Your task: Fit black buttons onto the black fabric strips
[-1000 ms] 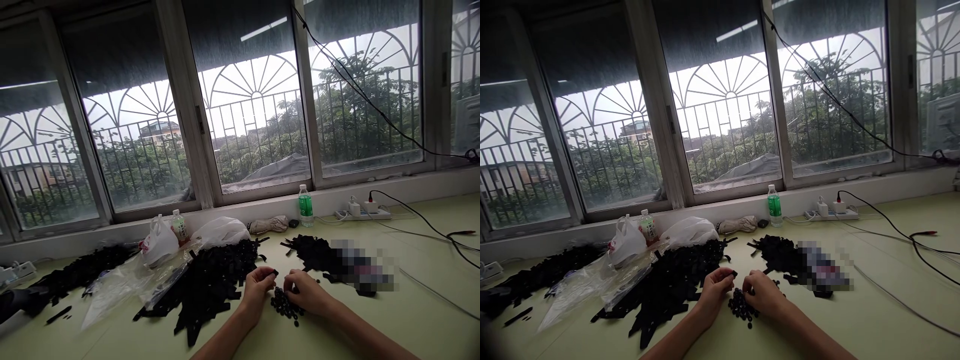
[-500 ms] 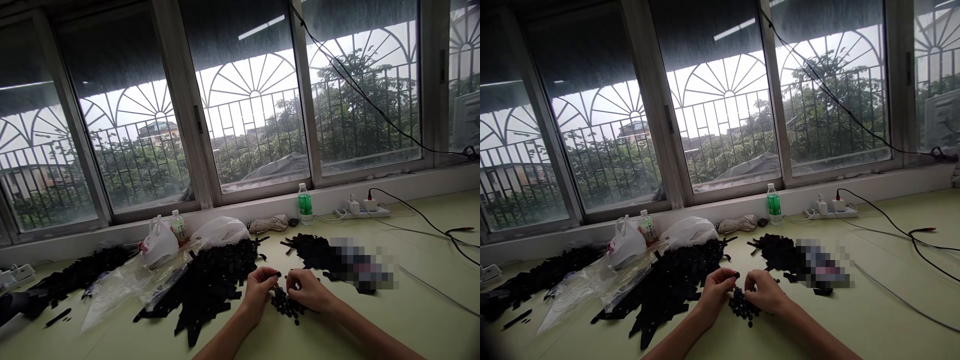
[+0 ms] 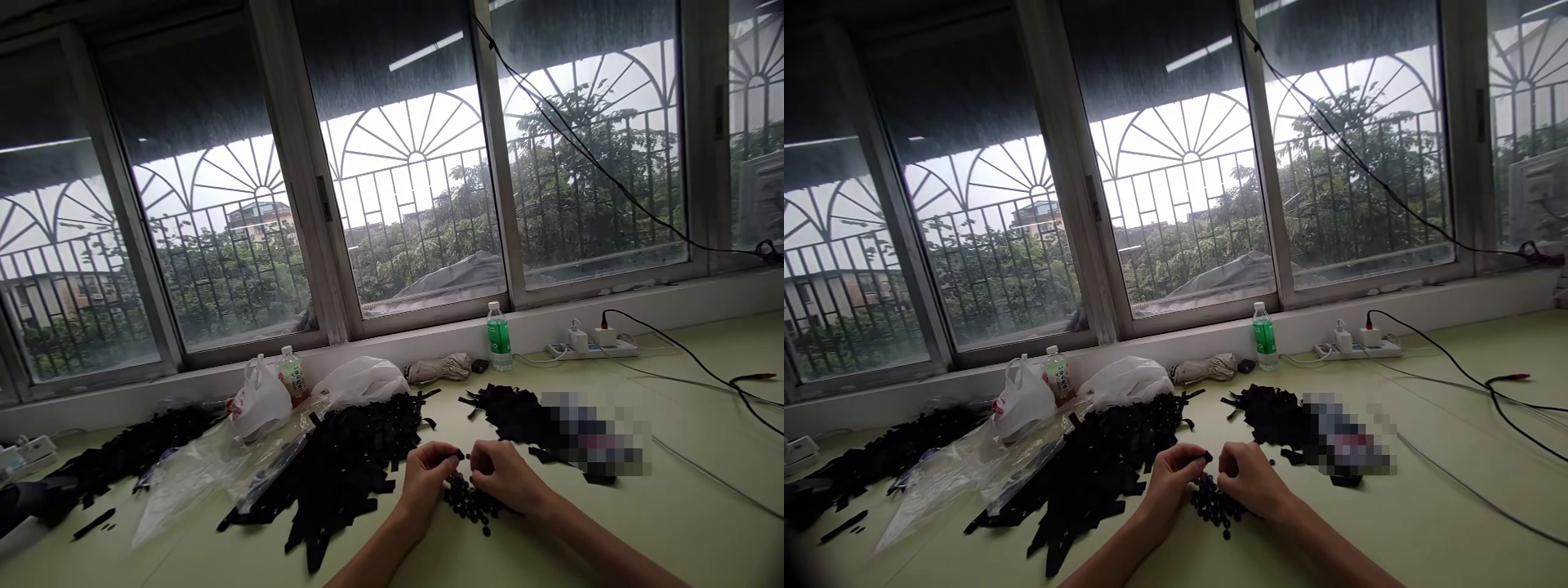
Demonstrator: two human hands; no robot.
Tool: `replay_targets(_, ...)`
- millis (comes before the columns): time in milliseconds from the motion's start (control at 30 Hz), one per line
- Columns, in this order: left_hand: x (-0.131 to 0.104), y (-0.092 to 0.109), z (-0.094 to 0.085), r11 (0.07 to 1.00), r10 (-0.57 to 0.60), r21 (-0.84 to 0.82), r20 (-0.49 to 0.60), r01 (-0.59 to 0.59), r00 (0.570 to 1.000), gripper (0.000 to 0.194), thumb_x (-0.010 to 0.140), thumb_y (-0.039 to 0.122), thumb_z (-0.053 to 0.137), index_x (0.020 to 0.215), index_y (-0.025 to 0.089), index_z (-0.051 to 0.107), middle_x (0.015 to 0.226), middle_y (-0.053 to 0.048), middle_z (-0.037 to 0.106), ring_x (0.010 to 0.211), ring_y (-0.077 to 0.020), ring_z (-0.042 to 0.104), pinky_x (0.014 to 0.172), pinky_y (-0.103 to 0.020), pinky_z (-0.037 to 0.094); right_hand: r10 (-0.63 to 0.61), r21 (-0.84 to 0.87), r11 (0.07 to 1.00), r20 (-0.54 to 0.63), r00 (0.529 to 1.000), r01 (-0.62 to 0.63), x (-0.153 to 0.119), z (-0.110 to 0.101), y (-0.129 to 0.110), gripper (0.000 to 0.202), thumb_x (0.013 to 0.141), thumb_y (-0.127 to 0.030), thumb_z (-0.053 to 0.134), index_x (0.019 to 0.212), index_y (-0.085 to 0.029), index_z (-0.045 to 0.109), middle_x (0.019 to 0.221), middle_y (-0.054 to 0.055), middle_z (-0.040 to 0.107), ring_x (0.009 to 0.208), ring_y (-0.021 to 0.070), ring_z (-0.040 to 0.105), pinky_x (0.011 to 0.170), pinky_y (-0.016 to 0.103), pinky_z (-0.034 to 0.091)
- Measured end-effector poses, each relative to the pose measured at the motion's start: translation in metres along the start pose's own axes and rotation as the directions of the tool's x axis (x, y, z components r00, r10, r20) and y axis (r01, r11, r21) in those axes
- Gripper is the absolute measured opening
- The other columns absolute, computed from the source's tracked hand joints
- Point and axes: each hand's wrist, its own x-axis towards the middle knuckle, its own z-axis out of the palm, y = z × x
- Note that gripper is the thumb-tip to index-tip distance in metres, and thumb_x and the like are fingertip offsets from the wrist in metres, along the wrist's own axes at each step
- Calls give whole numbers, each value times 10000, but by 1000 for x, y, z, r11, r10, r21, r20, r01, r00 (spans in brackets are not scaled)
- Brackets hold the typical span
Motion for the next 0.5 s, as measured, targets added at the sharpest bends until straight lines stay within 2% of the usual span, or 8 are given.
replay_targets(267,3,-6,-3,1000,23,8,-9,-23,1000,222,631,292,757,774,132,701,632,-20,628,574,-120,555,583,-238,434,-39,3,999,-14,999,39,-1,0,2,118,617,-101,478,636,-177,566,590,-5,583,553,118,502,499,208,325)
replay_targets(400,3,-6,-3,1000,16,18,-19,-16,1000,206,634,286,749,766,137,695,630,-17,623,565,-119,550,567,-235,430,-32,45,998,-10,999,32,0,1,6,115,650,-136,490,649,-175,598,598,6,610,561,130,539,507,212,357)
replay_targets(500,3,-6,-3,995,64,73,-16,-63,998,174,654,269,728,763,138,695,678,-36,644,605,-133,562,583,-238,436,-12,85,996,-3,1000,12,1,2,8,121,684,-177,503,676,-172,624,621,16,635,585,146,569,528,223,388)
